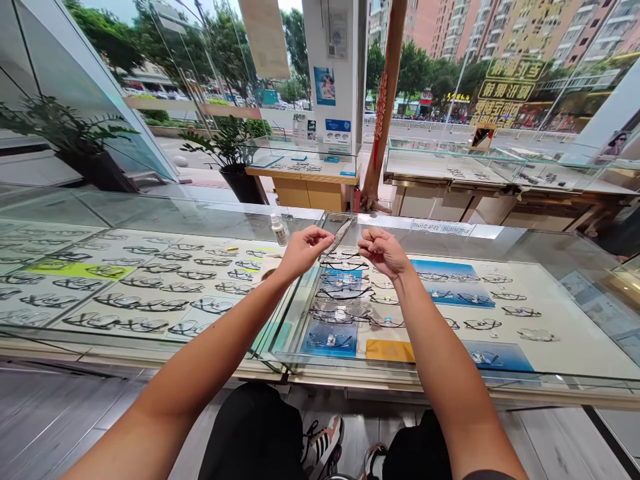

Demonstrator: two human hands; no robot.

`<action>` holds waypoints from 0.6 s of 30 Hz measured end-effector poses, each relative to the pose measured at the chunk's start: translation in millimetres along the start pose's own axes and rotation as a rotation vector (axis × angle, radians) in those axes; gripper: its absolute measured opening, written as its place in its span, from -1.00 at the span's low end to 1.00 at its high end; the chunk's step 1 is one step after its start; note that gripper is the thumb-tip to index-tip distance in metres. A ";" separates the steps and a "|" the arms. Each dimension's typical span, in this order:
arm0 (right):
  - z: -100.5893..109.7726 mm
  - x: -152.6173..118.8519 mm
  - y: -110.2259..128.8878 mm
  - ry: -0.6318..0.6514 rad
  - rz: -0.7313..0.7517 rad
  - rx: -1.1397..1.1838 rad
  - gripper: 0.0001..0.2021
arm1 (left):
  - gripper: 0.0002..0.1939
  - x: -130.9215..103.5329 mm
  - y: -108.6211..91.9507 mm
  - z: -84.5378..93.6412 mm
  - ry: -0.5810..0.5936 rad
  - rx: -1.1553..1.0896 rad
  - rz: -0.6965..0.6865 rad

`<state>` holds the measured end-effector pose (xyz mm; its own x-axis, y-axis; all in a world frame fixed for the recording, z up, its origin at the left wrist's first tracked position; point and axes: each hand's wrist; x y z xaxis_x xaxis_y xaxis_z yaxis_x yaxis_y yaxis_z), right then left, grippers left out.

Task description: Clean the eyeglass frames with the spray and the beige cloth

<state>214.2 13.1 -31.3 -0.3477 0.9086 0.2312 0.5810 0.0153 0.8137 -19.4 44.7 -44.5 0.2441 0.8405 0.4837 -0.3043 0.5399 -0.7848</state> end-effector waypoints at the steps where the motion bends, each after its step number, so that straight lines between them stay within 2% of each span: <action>1: 0.2 0.2 0.0 -0.004 0.003 0.003 -0.42 | -0.76 0.0 -0.1 0.0 0.000 0.000 0.000; 18: 0.9 5.6 -3.1 -0.055 0.029 0.024 -0.43 | -0.80 -0.2 -1.3 -0.6 0.004 0.009 -0.009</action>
<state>211.1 18.5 -33.0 -0.2899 0.9304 0.2242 0.6078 -0.0019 0.7941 -18.6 43.9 -43.9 0.2511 0.8352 0.4893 -0.3103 0.5483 -0.7766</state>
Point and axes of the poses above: each hand's wrist, its own x-axis towards the middle knuckle, its own z-axis out of the back of the hand, y = z × x, and after that the axes turned 4 degrees about y, right-handed
